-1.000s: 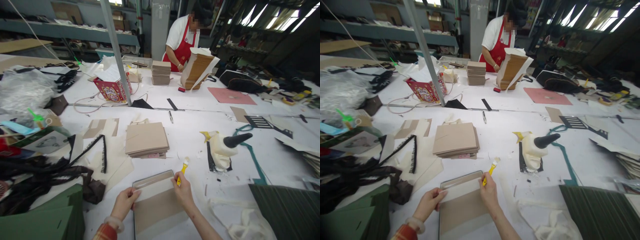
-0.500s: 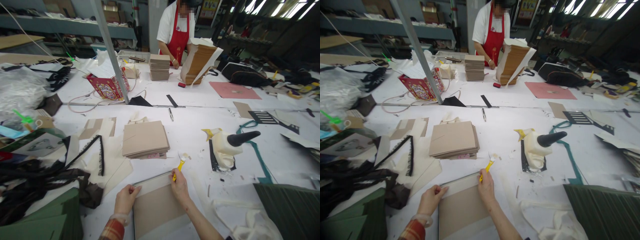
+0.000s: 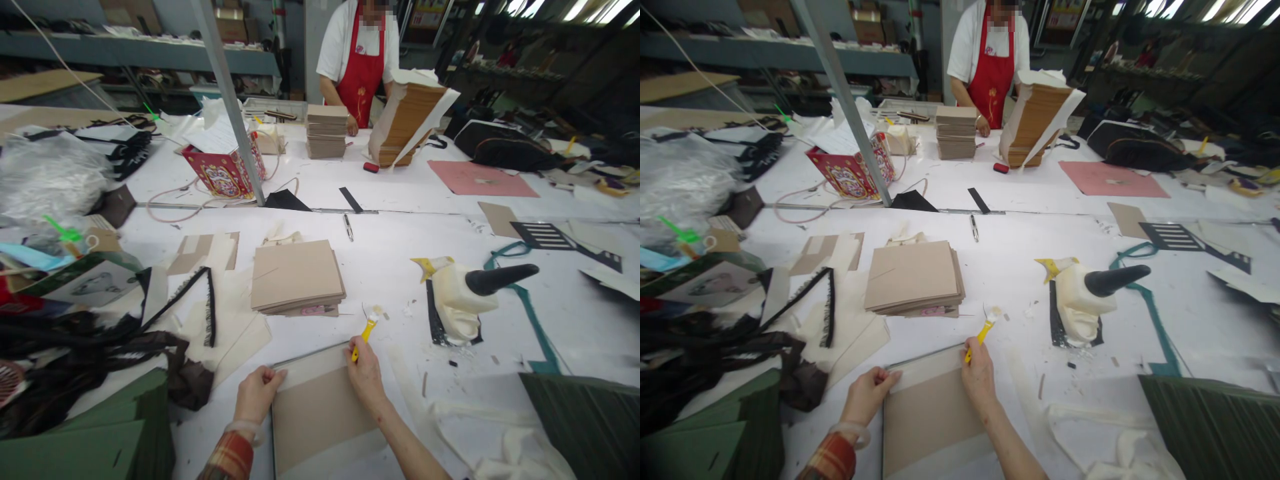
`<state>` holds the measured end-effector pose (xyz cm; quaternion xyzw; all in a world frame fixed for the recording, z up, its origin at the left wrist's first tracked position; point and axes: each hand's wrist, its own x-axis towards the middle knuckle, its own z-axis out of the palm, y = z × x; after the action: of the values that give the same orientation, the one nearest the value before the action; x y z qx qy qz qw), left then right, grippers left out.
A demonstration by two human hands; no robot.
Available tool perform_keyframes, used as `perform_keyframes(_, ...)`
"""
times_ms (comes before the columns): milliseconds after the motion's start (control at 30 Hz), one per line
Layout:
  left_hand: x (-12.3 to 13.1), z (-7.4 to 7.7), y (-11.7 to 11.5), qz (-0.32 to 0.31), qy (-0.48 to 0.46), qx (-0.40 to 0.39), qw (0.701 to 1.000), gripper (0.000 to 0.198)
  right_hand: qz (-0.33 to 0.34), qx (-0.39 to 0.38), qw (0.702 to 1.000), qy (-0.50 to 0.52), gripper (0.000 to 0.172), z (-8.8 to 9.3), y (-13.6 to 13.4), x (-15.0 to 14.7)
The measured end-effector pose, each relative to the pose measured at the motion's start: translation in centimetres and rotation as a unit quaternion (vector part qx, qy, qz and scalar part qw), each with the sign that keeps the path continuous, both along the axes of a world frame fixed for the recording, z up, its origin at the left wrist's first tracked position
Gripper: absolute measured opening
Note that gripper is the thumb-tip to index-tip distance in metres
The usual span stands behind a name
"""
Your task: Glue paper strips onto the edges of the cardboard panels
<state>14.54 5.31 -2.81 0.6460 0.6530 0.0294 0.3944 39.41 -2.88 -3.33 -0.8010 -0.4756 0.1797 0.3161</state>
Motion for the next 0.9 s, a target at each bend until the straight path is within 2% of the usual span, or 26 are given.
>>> perform_keyframes(233,-0.8,0.2,0.0,0.023,0.018,0.018,0.999,0.031,-0.015,-0.003,1.000,-0.019,0.009,0.3,-0.2,-0.1)
perform_keyframes(333,-1.7,1.4,-0.9,0.033,0.020,0.040,0.998,0.024,-0.037,0.009,0.999,-0.035,0.019,0.5,-1.0,0.8)
perform_keyframes(400,-2.7,3.3,-2.1,0.024,0.011,0.065,0.998,0.022,-0.055,0.022,0.997,-0.043,0.024,0.7,-2.0,1.7)
perform_keyframes(500,-5.3,7.6,-4.0,-0.006,0.035,0.165,0.986,0.024,-0.078,0.029,0.996,-0.043,0.027,1.3,-4.1,3.1)
perform_keyframes(600,-9.6,11.9,-5.6,0.000,0.166,0.295,0.941,0.035,-0.088,0.021,0.995,-0.045,0.028,2.0,-6.6,4.0)
perform_keyframes(667,-12.6,13.8,-6.3,0.029,0.274,0.313,0.909,0.048,-0.092,0.014,0.994,-0.049,0.029,2.2,-8.0,4.2)
perform_keyframes(700,-14.1,14.3,-6.7,0.043,0.315,0.294,0.901,0.053,-0.097,0.011,0.994,-0.051,0.030,2.3,-8.6,4.2)
perform_keyframes(800,-17.4,14.4,-7.8,0.060,0.373,0.216,0.900,0.057,-0.111,0.002,0.993,-0.045,0.031,2.7,-10.0,3.7)
perform_keyframes(900,-19.6,13.0,-8.6,0.047,0.362,0.207,0.908,0.058,-0.105,0.014,0.994,-0.014,0.029,3.8,-10.9,2.6)
